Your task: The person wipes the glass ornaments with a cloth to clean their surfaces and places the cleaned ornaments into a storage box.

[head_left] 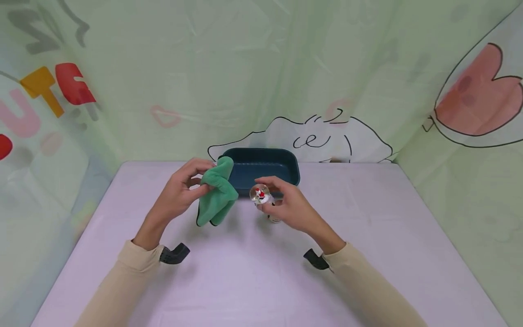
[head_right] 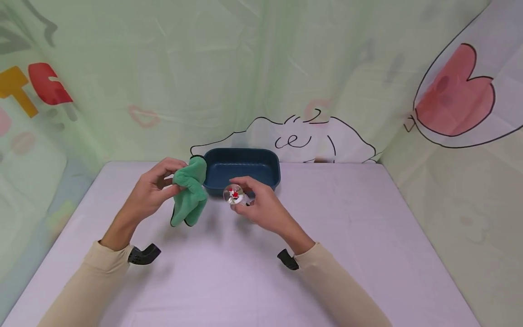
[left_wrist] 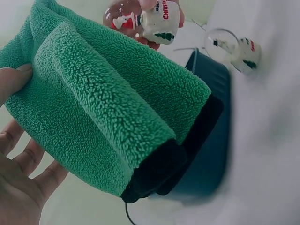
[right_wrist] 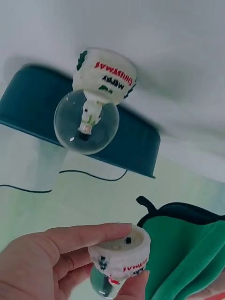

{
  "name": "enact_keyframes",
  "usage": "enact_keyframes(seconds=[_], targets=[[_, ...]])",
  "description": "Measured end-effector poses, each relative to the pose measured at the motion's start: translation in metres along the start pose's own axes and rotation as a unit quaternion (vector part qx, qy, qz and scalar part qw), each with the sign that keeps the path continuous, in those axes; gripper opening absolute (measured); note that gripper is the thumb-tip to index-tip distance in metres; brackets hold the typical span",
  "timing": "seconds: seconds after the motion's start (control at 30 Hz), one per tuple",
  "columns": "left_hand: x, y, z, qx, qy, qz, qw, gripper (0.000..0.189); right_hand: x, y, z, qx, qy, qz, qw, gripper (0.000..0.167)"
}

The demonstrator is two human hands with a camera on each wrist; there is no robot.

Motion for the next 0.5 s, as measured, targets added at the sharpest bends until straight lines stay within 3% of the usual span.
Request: enact_keyframes(seconds=[0.13,0.33,0.5], targets=[[0.008,-0.008,-0.011,0.012,0.005,0.007,0.9999,0.033,-0.006,0.0,0.004,0.007,-0.017,-0.019,0.9996,0.046],[0.023,-0.015,-0.026,0.03,0.015,0.019,0.9992,0.035,-0.014,-0.003,0.023,-0.036,-0.035,-0.031,0.9983,0.044],[0.038,-0.017,-0.03,0.033,0.044,0.025,0.9982,0.033,-0.017,-0.004,0.037,-0.059,-0.013,-0.035,0.9976,0.044]])
Point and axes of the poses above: each hand's wrist, its own y-axis away from the middle knuckle, its own x-axis out of the palm, z = x × y, the point moved 9 cm from there along -y, towards the middle knuckle, and after that the axes turned 9 degrees about -x, right-handed, at the moved point
